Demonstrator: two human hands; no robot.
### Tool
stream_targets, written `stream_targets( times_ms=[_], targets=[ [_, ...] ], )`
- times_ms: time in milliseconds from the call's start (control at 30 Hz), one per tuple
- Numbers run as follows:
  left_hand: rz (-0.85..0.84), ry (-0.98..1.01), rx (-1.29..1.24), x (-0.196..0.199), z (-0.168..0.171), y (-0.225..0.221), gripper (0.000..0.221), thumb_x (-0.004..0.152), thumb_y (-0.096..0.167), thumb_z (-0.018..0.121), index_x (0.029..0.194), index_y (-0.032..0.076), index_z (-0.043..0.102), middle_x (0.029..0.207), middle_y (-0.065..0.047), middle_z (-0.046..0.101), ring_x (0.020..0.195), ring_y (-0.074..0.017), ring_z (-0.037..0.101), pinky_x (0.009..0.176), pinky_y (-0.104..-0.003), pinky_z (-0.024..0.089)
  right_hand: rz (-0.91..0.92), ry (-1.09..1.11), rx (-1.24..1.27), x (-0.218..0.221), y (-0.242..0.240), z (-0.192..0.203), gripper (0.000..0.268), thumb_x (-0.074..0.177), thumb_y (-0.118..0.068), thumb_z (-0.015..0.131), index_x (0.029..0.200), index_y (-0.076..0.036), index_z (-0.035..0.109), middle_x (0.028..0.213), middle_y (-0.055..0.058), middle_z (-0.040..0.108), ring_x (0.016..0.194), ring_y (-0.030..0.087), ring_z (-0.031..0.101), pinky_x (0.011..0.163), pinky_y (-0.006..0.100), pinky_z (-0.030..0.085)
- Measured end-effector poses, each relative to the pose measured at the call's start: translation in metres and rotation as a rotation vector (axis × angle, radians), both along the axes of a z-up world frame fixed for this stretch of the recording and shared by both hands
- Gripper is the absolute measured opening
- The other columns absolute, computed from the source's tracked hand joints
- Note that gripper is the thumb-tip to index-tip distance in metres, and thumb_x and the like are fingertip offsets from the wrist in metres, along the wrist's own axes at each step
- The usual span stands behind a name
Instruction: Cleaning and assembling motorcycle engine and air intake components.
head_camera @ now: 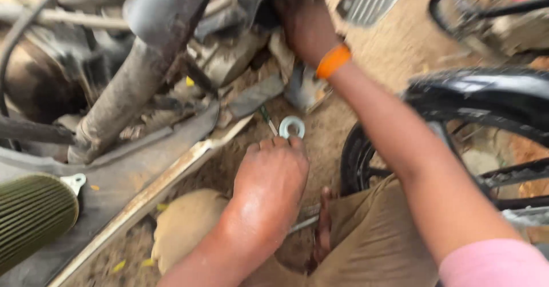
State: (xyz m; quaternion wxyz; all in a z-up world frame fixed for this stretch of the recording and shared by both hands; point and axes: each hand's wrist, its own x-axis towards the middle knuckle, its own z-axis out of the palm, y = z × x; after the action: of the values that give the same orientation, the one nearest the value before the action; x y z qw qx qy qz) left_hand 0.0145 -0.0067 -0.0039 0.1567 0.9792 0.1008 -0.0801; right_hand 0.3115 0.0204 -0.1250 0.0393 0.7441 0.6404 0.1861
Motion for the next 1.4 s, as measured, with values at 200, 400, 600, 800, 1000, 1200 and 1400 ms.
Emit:
stream_targets(
  times_ms=[200, 400, 600, 800, 1000, 1200, 1400],
  targets=[
    [0.065, -0.038, -0.016, -0.019, 0.011, 0.007, 0.04, 0.069, 0.009, 0.078, 0.105, 0.002, 0.063, 0.093, -0.015, 0.07, 0.092, -0.0299, 0.07, 0.076, -0.038, 0.055, -0.084, 0.081, -0.092, 0.009, -0.058, 0.013, 0.039, 0.097, -0.003, 0.061, 0.136, -0.003, 0.067, 0.133, 0.019, 0.066, 0.117, 0.036, 0.064, 0.077, 0.043, 0.06],
    [0.075, -0.027, -0.031, -0.025, 0.004, 0.012, 0.045, 0.065, 0.008, 0.078, 0.107, 0.002, 0.063, 0.096, -0.017, 0.069, 0.094, -0.0315, 0.07, 0.076, -0.038, 0.055, -0.438, 0.696, 0.278, 0.027, -0.059, -0.007, 0.053, 0.084, 0.001, 0.069, 0.137, -0.003, 0.066, 0.13, 0.021, 0.07, 0.112, 0.028, 0.069, 0.093, 0.039, 0.06],
    [0.077, -0.013, -0.065, -0.017, 0.008, 0.016, 0.041, 0.069, 0.006, 0.078, 0.106, 0.001, 0.061, 0.095, -0.018, 0.068, 0.092, -0.0331, 0.069, 0.078, -0.041, 0.055, -0.075, 0.887, 0.341, -0.059, -0.009, 0.0, 0.087, 0.071, -0.023, 0.078, 0.146, 0.005, 0.043, 0.142, 0.028, 0.055, 0.125, 0.041, 0.06, 0.117, 0.049, 0.038],
    [0.099, 0.045, -0.055, 0.002, 0.007, 0.02, 0.045, 0.068, 0.01, 0.079, 0.108, 0.002, 0.06, 0.096, -0.019, 0.068, 0.094, -0.0364, 0.068, 0.079, -0.043, 0.054, -0.045, 0.646, 0.139, -0.039, 0.004, 0.011, 0.076, 0.067, -0.036, 0.078, 0.131, 0.001, 0.061, 0.126, 0.024, 0.065, 0.138, 0.041, 0.053, 0.128, 0.056, 0.017],
    [0.124, 0.064, -0.071, -0.003, -0.01, 0.01, 0.041, 0.071, 0.008, 0.075, 0.109, -0.002, 0.06, 0.095, -0.022, 0.069, 0.091, -0.0381, 0.069, 0.08, -0.046, 0.056, 0.013, 0.306, 0.153, -0.015, 0.019, 0.001, 0.091, 0.053, -0.028, 0.076, 0.137, 0.002, 0.059, 0.138, 0.026, 0.058, 0.133, 0.044, 0.051, 0.115, 0.062, 0.023],
    [0.197, 0.168, -0.081, 0.011, -0.015, 0.021, 0.037, 0.083, 0.016, 0.07, 0.114, -0.003, 0.059, 0.093, -0.025, 0.071, 0.089, -0.041, 0.07, 0.079, -0.051, 0.056, -0.1, 0.975, 0.276, -0.063, -0.018, 0.039, 0.077, 0.064, -0.017, 0.073, 0.138, 0.0, 0.063, 0.108, 0.026, 0.071, 0.105, 0.04, 0.07, 0.101, 0.045, 0.053],
    [0.227, 0.211, -0.081, 0.007, -0.026, 0.029, 0.044, 0.083, 0.024, 0.074, 0.112, -0.006, 0.059, 0.091, -0.025, 0.07, 0.087, -0.0418, 0.069, 0.076, -0.052, 0.056, -0.049, 1.396, 0.66, -0.045, -0.022, 0.036, 0.046, 0.074, -0.004, 0.071, 0.12, 0.0, 0.074, 0.115, 0.016, 0.079, 0.106, 0.029, 0.078, 0.097, 0.037, 0.059]
  ],
)
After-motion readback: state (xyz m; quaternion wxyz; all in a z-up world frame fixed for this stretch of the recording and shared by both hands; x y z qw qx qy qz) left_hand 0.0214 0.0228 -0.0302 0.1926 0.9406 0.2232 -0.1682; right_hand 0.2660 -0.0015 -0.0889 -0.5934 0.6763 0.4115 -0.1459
